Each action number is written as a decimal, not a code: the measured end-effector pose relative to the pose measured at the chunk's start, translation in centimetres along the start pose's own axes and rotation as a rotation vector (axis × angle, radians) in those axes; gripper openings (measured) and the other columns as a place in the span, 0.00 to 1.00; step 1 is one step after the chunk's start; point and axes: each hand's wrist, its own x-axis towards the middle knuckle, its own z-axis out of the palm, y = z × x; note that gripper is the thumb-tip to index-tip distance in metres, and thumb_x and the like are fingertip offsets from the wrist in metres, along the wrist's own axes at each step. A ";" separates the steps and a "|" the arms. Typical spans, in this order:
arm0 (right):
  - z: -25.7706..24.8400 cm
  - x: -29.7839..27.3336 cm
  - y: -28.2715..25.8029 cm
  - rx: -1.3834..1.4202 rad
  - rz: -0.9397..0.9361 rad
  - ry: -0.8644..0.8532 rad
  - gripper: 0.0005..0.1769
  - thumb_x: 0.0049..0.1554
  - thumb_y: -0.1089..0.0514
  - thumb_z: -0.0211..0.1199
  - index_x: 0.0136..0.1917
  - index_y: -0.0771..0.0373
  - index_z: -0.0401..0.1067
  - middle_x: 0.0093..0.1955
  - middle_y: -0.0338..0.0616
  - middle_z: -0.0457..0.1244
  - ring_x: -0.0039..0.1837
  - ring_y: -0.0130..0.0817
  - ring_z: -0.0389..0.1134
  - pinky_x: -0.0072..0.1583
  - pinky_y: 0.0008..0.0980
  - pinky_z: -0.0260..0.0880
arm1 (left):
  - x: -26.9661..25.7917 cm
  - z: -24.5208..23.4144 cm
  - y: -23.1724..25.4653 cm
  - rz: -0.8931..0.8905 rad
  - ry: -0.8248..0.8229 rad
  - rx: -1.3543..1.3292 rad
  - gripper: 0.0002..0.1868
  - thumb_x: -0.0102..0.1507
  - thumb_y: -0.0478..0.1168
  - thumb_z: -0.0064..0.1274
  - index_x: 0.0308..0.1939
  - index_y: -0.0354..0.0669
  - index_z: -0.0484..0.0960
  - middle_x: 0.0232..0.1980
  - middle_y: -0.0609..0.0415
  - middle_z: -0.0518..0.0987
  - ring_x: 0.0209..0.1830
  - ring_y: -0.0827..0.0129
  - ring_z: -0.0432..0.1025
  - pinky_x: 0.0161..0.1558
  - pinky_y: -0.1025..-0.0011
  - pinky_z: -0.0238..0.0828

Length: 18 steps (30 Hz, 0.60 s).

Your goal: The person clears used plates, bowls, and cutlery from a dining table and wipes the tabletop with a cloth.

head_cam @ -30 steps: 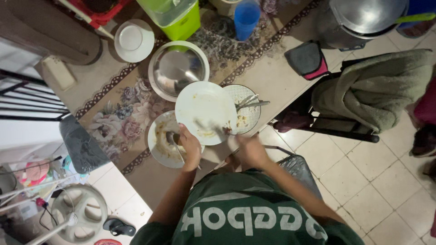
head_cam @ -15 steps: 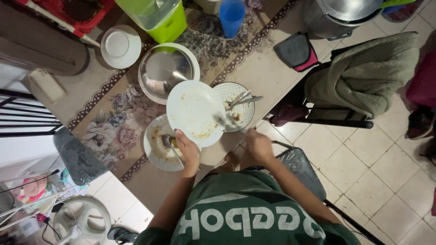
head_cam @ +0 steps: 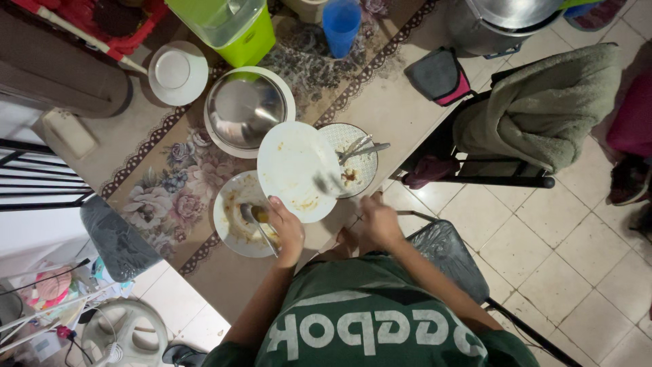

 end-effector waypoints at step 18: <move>-2.3 1.0 1.2 -0.021 0.094 0.087 0.10 0.53 0.60 0.60 0.49 0.63 0.73 0.39 0.55 0.68 0.39 0.55 0.70 0.44 0.51 0.71 | 2.0 -0.4 -1.4 0.036 0.067 -0.041 0.40 0.76 0.60 0.23 0.63 0.20 0.70 0.62 0.34 0.76 0.61 0.54 0.71 0.65 0.63 0.64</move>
